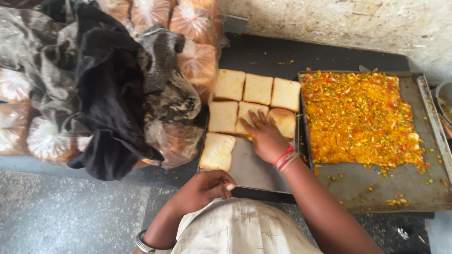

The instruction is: The person prepares sandwiches by spreading a vegetable mixture onto slices of bread on a tray and then stacking the bread into pairs.

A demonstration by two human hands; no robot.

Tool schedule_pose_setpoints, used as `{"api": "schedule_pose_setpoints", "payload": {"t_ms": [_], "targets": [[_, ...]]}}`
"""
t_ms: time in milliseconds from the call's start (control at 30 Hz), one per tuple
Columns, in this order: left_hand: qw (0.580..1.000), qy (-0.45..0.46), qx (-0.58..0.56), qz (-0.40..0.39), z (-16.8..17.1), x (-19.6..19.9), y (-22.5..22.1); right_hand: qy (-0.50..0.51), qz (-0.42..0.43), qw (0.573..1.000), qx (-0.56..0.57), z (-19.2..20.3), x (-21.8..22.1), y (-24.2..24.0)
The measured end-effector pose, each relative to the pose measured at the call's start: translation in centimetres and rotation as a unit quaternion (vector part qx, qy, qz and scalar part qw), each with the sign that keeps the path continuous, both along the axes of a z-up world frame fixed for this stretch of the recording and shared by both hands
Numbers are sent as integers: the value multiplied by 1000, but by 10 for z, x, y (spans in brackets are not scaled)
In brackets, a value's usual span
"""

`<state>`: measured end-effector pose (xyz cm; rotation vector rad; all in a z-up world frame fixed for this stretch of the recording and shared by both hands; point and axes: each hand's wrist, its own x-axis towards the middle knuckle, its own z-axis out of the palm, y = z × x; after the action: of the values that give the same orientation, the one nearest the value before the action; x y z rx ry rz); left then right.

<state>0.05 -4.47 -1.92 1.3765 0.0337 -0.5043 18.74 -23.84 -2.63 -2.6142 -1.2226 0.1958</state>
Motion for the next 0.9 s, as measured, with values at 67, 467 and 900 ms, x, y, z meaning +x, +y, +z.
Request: {"api": "schedule_pose_setpoints", "payload": {"t_ms": [67, 467, 900], "targets": [[1000, 2, -14, -19, -4, -1, -11, 21, -12, 999, -21, 8, -11, -4], [977, -84, 171, -92, 14, 66, -110, -90, -469, 860, 179, -32, 0, -356], [907, -4, 385, -168, 33, 108, -195, 180, -563, 719, 367, -115, 120, -527]]}}
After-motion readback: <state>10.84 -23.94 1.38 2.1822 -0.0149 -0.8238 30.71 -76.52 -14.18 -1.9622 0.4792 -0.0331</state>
